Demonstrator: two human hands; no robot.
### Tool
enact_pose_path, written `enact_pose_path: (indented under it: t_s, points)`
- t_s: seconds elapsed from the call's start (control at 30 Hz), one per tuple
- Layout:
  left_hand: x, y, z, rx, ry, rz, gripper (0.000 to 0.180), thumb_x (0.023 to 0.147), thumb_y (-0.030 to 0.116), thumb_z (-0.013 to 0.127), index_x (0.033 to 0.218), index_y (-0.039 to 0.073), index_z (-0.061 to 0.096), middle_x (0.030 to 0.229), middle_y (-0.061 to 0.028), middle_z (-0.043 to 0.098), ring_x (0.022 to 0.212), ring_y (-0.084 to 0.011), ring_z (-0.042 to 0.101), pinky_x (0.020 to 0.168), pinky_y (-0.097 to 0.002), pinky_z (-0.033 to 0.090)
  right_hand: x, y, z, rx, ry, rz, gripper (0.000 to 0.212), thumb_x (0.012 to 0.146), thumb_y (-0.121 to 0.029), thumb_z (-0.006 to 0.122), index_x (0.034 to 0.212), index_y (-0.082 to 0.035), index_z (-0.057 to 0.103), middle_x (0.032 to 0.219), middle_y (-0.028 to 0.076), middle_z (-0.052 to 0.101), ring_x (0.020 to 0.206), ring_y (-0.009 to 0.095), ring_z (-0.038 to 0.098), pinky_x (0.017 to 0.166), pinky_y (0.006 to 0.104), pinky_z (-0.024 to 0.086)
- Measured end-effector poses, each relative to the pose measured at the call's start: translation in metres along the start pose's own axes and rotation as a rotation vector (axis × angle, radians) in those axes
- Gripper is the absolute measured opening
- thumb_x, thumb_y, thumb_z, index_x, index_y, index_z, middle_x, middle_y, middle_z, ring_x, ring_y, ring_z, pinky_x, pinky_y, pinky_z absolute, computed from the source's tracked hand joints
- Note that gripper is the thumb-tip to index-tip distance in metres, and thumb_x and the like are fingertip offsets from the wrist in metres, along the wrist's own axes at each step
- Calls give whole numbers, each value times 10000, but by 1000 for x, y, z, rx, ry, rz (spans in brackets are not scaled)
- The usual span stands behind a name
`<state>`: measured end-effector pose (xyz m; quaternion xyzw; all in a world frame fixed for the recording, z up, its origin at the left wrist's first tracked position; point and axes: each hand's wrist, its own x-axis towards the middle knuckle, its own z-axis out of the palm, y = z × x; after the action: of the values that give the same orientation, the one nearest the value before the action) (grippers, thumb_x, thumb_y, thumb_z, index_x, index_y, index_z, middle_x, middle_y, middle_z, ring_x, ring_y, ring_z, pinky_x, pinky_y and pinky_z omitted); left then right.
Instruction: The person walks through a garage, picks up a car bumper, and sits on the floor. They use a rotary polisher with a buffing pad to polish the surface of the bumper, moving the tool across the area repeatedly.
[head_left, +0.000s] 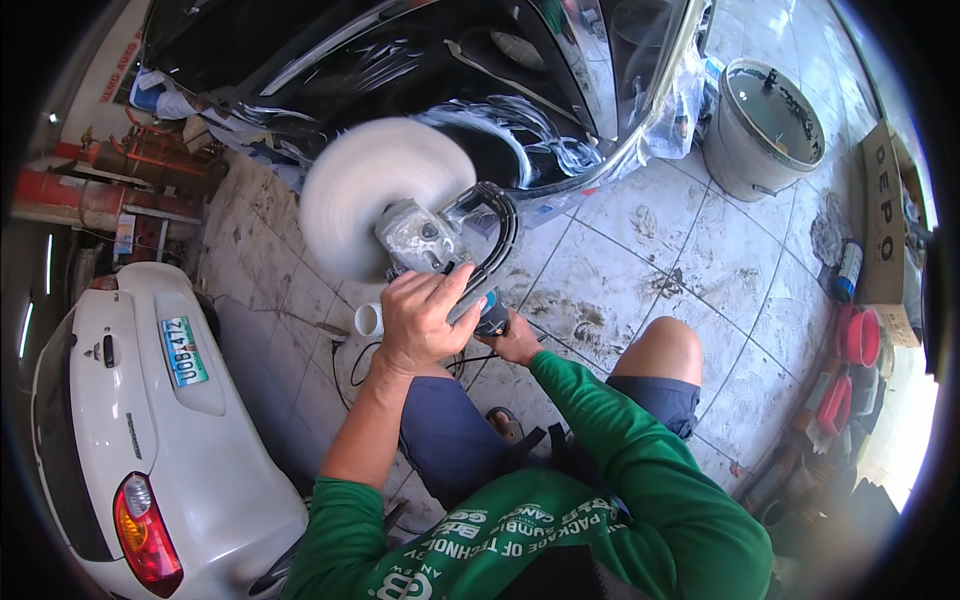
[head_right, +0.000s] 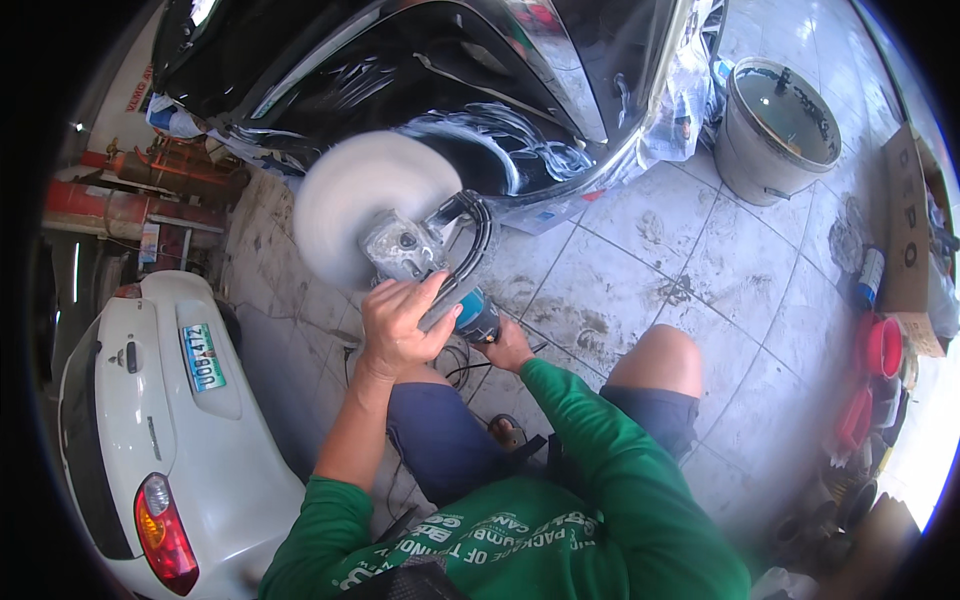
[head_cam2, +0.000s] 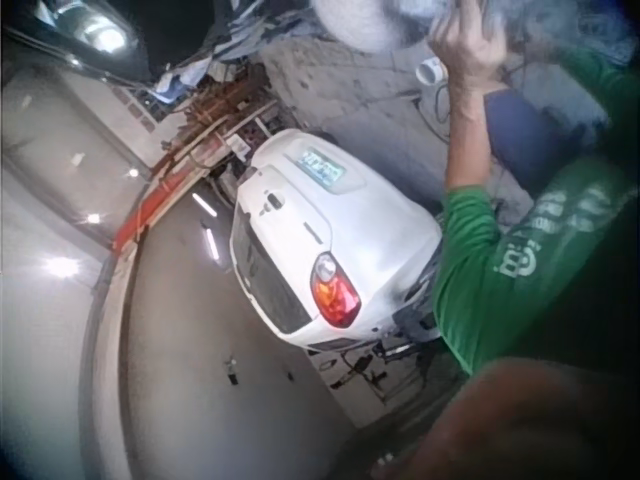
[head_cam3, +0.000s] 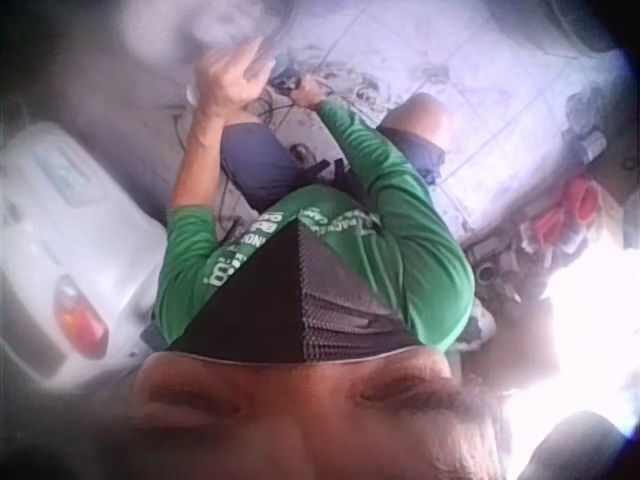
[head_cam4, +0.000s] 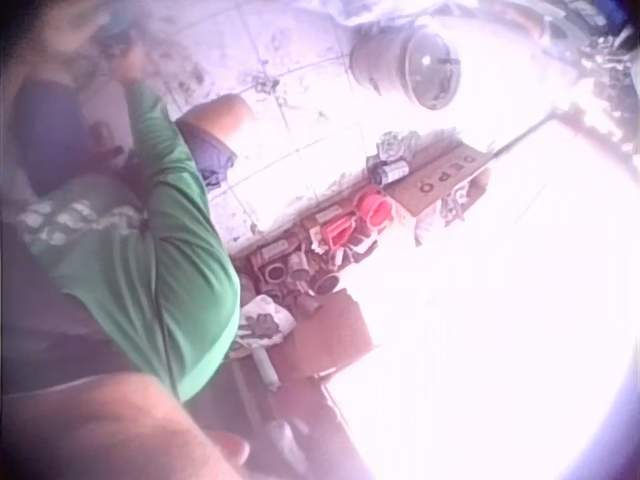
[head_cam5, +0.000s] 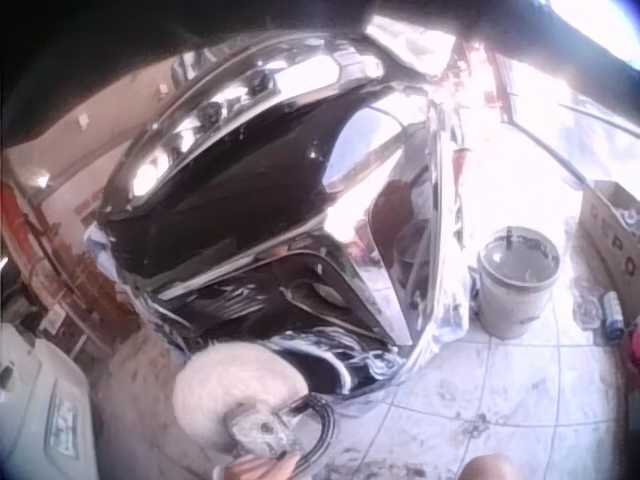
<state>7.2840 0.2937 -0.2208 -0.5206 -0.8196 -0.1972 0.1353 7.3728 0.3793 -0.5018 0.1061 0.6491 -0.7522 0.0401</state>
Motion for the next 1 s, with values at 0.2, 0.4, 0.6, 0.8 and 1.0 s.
enact_pose_path:
  t_s: [0.2, 0.4, 0.6, 0.8, 1.0]
  points:
    - [55, 25, 32, -113, 27, 128, 411, 767, 209, 900, 1127, 35, 804, 738, -63, 735, 638, -255, 712, 635, -386, 538, -34, -39, -34, -5, -10, 60, 515, 884, -257, 928, 1307, -55, 715, 1190, 124, 799, 1129, 243, 752, 1014, 426, 576]
    - [83, 45, 45, -187, 10, 109, 375, 758, 222, 904, 1082, 54, 820, 770, -78, 773, 668, -260, 744, 671, -387, 578, -67, -50, -44, 55, 71, 169, 506, 893, -312, 937, 1264, -43, 722, 1069, 95, 812, 973, 196, 746, 925, 408, 582]
    - [85, 41, 2, -50, 79, 51, 358, 753, 185, 897, 1048, 1, 815, 807, -113, 794, 642, -282, 746, 631, -378, 581, -61, -73, -42, 6, -8, 92, 500, 878, -311, 953, 1216, -18, 730, 1070, 123, 816, 946, 187, 739, 902, 399, 584]
    - [117, 60, 33, -94, 80, 127, 288, 771, 237, 875, 991, 62, 811, 775, -91, 774, 655, -281, 737, 651, -395, 571, -66, -78, -46, 242, 8, 180, 397, 895, -259, 948, 1124, -33, 715, 763, 22, 699, 623, 131, 632, 602, 359, 523]
    - [117, 63, 32, -109, 267, 127, 258, 743, 225, 897, 910, 67, 779, 728, -64, 742, 612, -265, 689, 635, -381, 510, -85, -95, -63, 163, 22, 135, 343, 896, -229, 933, 1089, -26, 736, 797, 32, 733, 650, 131, 649, 627, 358, 530]
